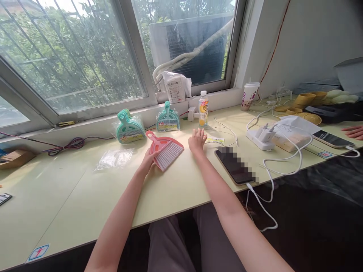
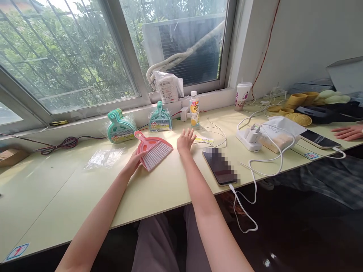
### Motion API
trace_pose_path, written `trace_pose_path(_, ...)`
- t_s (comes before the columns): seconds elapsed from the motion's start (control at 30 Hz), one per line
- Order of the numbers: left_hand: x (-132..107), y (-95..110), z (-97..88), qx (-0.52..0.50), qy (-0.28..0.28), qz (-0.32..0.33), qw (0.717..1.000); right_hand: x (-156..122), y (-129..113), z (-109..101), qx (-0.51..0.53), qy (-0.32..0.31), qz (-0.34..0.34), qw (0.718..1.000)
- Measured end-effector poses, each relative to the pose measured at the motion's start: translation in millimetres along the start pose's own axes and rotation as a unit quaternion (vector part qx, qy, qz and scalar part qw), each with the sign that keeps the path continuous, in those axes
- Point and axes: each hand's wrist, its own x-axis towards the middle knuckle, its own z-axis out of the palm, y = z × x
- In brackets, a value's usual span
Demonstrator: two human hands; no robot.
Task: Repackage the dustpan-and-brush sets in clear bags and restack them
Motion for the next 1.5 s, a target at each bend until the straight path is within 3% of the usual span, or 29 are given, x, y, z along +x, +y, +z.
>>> trace_pose_path(0.07,-0.2,-1.3,-6.0,0.011,0.014,-0.013,1.000,6.5,16.2,5.7,-0.046,-0.026,0.057,0.997)
trace_pose_path(0.13,0.5,-3.1,-9.5,0.014,0.030,-0.018,0.999,10.8,25.7,12.4,-0.067,-0.053,0.069,0.994)
trace_pose_path(0.33,1.8,-2.7,-11.2,-0.016,0.044,-0.019,0.999,17.8,27.3,23.6,-0.067,-0.086,0.007,0.994)
trace_pose_path(0.63,3.7,-3.8,-14.6,-0.041,0.092,-0.040,0.994,12.6,22.7,17.2,-0.063,-0.086,0.021,0.994)
trace_pose_path(0.9,4.0,-4.0,-17.4,-0.081,0.109,-0.054,0.989,10.7,20.9,18.5,-0.060,-0.106,-0.011,0.993)
trace_pose_path(1.0,3.6,-3.8,-18.5,-0.092,0.116,-0.064,0.987,9.3,22.6,19.3,-0.019,-0.064,-0.045,0.997)
trace_pose_path(1.1,3.8,-5.7,-19.8,-0.100,0.129,-0.079,0.984,3.8,15.9,16.2,0.071,0.036,-0.065,0.995)
trace_pose_path(1.17,4.0,-6.9,-19.1,-0.105,0.129,-0.076,0.983,-3.4,2.5,13.4,0.155,0.071,-0.070,0.983)
trace_pose_path(1.27,4.4,-6.9,-14.4,-0.135,0.097,-0.028,0.986,-20.4,-27.3,13.1,0.290,0.048,-0.144,0.945)
trace_pose_path(1.4,6.2,-5.5,-7.5,-0.181,0.032,0.047,0.982,-46.9,-60.0,22.4,0.387,-0.117,-0.297,0.865)
trace_pose_path(1.5,8.7,-7.3,-8.6,-0.190,0.039,0.062,0.979,-59.8,-68.0,27.0,0.390,-0.192,-0.336,0.836)
